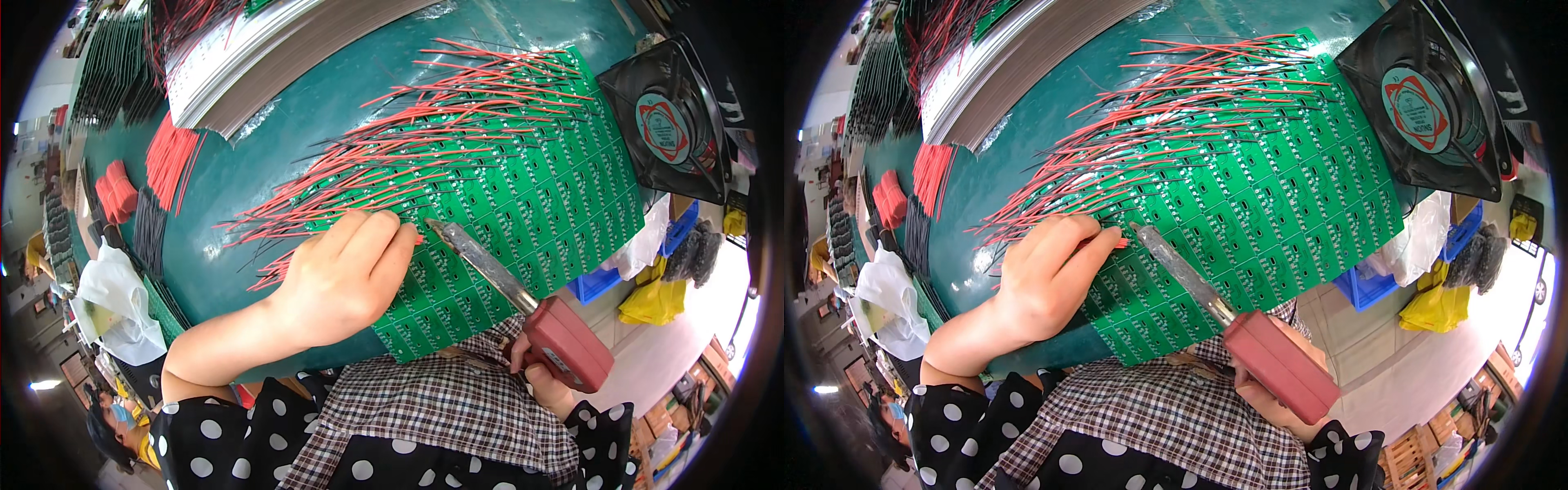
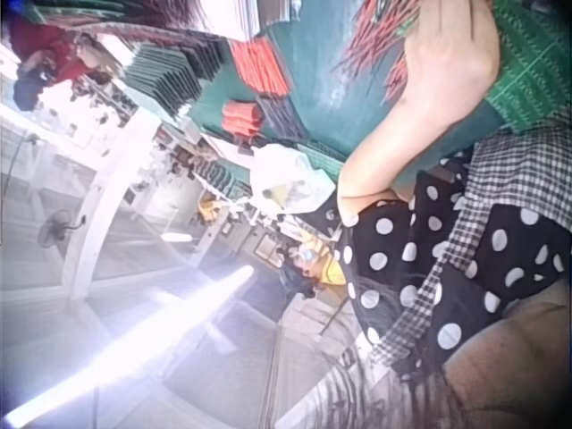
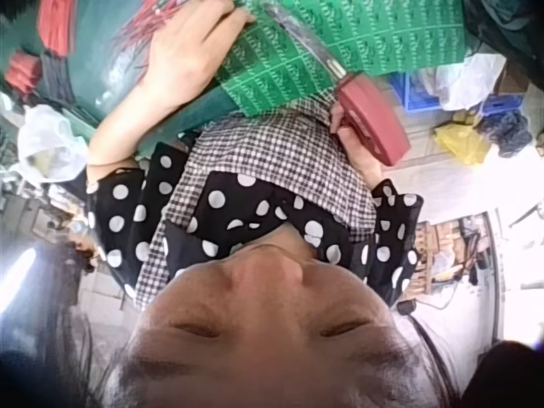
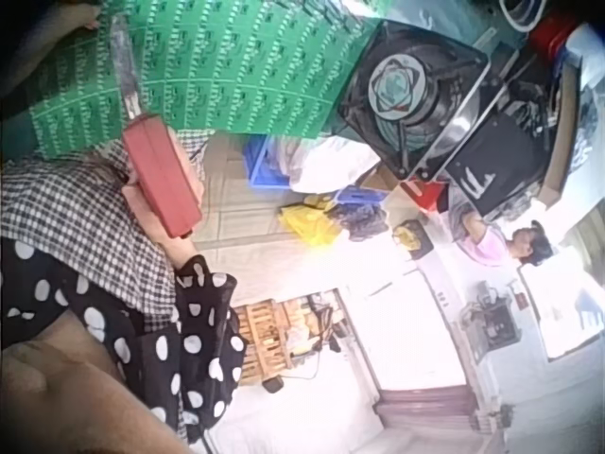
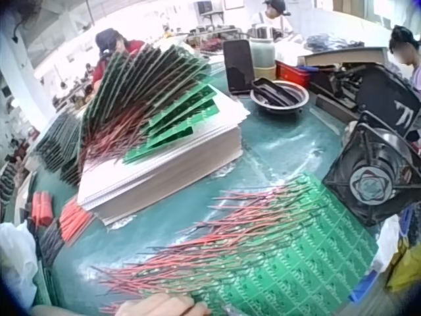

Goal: The person solders wires onto LED circuit boards using a soldering tool at an assembly station.

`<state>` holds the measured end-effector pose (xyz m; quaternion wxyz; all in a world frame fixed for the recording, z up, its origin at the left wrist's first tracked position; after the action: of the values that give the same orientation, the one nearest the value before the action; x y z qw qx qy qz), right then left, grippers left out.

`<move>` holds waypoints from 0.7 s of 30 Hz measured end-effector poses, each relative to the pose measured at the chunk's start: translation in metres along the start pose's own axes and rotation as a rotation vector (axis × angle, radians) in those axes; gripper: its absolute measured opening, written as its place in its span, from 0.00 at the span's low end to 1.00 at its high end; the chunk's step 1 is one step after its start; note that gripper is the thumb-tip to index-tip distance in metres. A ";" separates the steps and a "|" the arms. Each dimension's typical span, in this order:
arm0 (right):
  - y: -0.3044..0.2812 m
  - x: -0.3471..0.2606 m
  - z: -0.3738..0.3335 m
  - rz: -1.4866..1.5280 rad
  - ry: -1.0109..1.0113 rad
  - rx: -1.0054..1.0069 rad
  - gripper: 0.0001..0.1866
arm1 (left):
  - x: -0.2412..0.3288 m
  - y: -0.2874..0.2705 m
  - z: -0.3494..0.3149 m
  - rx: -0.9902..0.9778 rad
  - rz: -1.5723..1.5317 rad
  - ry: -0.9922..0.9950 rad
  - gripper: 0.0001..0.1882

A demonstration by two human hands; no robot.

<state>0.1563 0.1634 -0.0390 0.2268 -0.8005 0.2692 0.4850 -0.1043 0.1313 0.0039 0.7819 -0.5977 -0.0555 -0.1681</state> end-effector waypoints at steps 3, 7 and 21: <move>-0.001 0.003 -0.005 -0.160 -0.011 0.060 0.22 | 0.001 -0.001 -0.001 -0.007 0.004 0.001 0.15; -0.002 0.014 -0.010 -0.147 -0.012 0.067 0.20 | 0.001 0.000 -0.001 -0.045 0.011 -0.010 0.15; 0.008 -0.007 0.000 0.440 0.067 0.052 0.36 | 0.001 0.000 -0.003 -0.045 0.009 0.001 0.15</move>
<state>0.1490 0.1588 -0.0334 0.1269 -0.7321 0.4572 0.4888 -0.1032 0.1286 0.0034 0.7691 -0.6153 -0.0484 -0.1660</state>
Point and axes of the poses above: each hand's wrist, its own z-axis towards the middle knuckle, its own y-axis out of the palm, x = y × z, the point moved 4 cm from there along z, towards the middle knuckle, and after that the axes turned 1 degree about x, right-handed, at the moved point
